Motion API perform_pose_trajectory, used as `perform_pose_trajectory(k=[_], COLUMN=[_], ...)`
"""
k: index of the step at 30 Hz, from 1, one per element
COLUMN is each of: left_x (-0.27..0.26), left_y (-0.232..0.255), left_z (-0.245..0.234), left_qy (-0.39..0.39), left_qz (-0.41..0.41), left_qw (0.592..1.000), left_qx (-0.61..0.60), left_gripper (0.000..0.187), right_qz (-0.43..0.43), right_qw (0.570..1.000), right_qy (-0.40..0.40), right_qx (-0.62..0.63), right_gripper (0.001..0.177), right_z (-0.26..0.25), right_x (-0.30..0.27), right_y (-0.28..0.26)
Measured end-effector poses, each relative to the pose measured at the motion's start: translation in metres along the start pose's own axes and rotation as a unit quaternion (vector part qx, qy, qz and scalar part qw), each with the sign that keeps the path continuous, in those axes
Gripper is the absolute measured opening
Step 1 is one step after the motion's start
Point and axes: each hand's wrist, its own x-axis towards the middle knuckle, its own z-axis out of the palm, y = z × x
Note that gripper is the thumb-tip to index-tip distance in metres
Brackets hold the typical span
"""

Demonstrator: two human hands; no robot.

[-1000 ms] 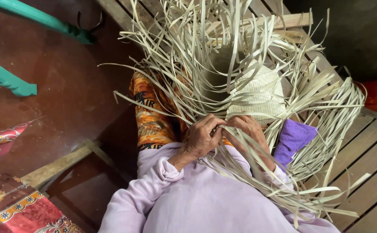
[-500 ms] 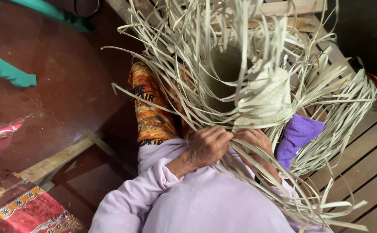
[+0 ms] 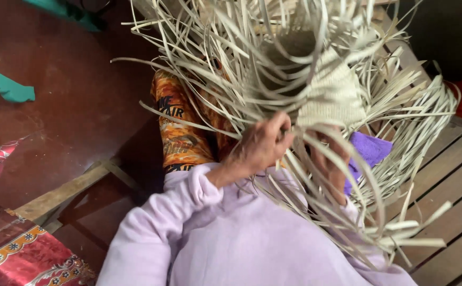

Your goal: Hand weaving a hat using dried plant fiber strips on a wooden bench

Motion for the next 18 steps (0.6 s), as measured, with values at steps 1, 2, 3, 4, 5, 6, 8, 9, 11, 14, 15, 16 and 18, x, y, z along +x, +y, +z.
perform_pose_trajectory(k=[1, 2, 3, 4, 5, 6, 8, 9, 11, 14, 15, 16, 18], left_x=[0.014, 0.028, 0.043, 0.056, 0.071, 0.085, 0.117, 0.134, 0.152, 0.176, 0.182, 0.191, 0.211], left_y=[-0.012, -0.022, -0.033, -0.039, -0.044, -0.05, -0.071, -0.081, -0.075, -0.068, -0.067, -0.071, -0.081], left_z=[0.005, 0.01, 0.012, 0.014, 0.015, 0.016, 0.028, 0.033, 0.025, 0.016, 0.015, 0.02, 0.029], left_qy=[0.005, 0.019, 0.037, 0.044, 0.052, 0.06, 0.052, 0.033, 0.017, -0.007, -0.016, -0.01, -0.009], left_qz=[0.005, 0.013, 0.022, 0.027, 0.037, 0.047, 0.018, -0.015, -0.046, -0.089, -0.102, -0.1, -0.135], left_qw=[1.0, 1.0, 0.999, 0.999, 0.998, 0.997, 0.998, 0.999, 0.999, 0.996, 0.994, 0.995, 0.99], left_qx=[-0.001, 0.003, 0.009, 0.01, 0.0, -0.011, -0.001, 0.008, -0.001, -0.019, -0.025, -0.026, -0.033], left_gripper=[0.011, 0.015, 0.023, 0.023, 0.026, 0.029, 0.033, 0.038, 0.032, 0.027, 0.027, 0.027, 0.028], right_qz=[-0.006, -0.053, -0.102, -0.111, -0.168, -0.223, -0.155, -0.072, -0.1, -0.142, -0.154, -0.159, -0.125], right_qw=[1.0, 0.998, 0.994, 0.993, 0.985, 0.974, 0.983, 0.983, 0.98, 0.973, 0.97, 0.97, 0.97], right_qy=[0.001, 0.016, 0.029, 0.028, 0.035, 0.041, 0.064, 0.086, 0.078, 0.064, 0.058, 0.054, 0.053], right_qx=[-0.002, -0.016, -0.029, -0.029, -0.02, -0.01, 0.07, 0.148, 0.156, 0.17, 0.178, 0.178, 0.202], right_gripper=[0.007, 0.007, 0.008, 0.008, 0.012, 0.017, 0.017, 0.017, 0.014, 0.013, 0.014, 0.014, 0.016], right_z=[0.0, 0.001, 0.003, 0.0, -0.003, -0.005, 0.0, 0.002, -0.004, -0.009, -0.01, -0.012, -0.014], right_x=[0.014, 0.028, 0.044, 0.061, 0.079, 0.096, 0.104, 0.108, 0.125, 0.142, 0.145, 0.149, 0.156], right_y=[0.001, 0.001, 0.0, 0.005, 0.01, 0.013, 0.0, -0.007, -0.008, -0.017, -0.019, -0.021, -0.025])
